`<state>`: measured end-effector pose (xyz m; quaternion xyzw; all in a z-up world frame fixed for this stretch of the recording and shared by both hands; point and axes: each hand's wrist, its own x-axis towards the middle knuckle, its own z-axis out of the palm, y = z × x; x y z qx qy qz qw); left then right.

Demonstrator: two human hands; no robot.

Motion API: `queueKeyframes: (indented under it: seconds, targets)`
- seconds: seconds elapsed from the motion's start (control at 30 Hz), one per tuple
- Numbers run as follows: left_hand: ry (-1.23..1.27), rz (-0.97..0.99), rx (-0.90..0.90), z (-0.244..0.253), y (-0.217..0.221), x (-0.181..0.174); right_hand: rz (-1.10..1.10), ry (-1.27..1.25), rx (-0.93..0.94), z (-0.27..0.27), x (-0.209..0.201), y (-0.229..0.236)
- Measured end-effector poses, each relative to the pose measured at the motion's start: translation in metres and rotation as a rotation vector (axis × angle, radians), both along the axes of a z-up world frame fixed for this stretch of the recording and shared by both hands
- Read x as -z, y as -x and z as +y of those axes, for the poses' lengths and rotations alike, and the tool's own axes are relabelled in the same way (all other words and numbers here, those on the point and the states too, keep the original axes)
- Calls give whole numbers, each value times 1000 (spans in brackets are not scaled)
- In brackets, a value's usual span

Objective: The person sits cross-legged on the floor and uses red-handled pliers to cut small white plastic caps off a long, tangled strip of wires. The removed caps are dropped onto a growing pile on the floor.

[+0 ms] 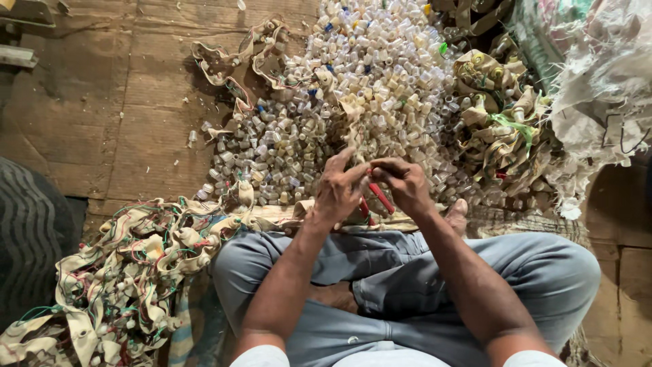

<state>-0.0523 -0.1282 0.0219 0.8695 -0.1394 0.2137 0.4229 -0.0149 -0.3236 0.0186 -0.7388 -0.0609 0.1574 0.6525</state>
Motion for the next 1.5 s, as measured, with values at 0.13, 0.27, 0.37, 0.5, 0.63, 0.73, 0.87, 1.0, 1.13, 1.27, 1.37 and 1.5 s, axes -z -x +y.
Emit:
queueKeyframes:
  seconds: [0.13, 0.27, 0.37, 0.5, 0.63, 0.73, 0.87, 1.0, 1.13, 1.27, 1.37, 1.5]
  targets:
    - [90, 109, -48, -5, -6, 19, 113, -232, 84, 1, 7, 2]
    - [202, 212, -124, 1, -9, 28, -106, 548, -28, 1, 14, 15]
    - [237, 221, -153, 5, -11, 30, -192, 953, -165, 6, 28, 32]
    - [309, 265, -196, 5, -15, 26, -210, 944, -173, 8, 45, 32]
    - [364, 285, -234, 10, -18, 18, -12, 788, -144, 9, 50, 17]
    - [474, 345, -234, 17, -18, 15, 222, 601, -202, 6, 48, 13]
    - [417, 282, -341, 25, -22, 9, 419, 89, -72, 4, 44, 21]
    - [481, 356, -368, 30, -22, 6, 309, 31, -117, -8, 43, 24]
    - [488, 358, -368, 32, -23, 6, -9, 397, -229, -23, 33, 25]
    - [392, 267, -383, 32, -25, 12, -293, 495, -181, -27, 12, 26]
    - [273, 156, -387, 31, -27, 15, -225, 470, -227, -23, -2, 28]
    - [216, 90, -383, 29, -25, 20, -219, 548, -284, -19, -4, 35]
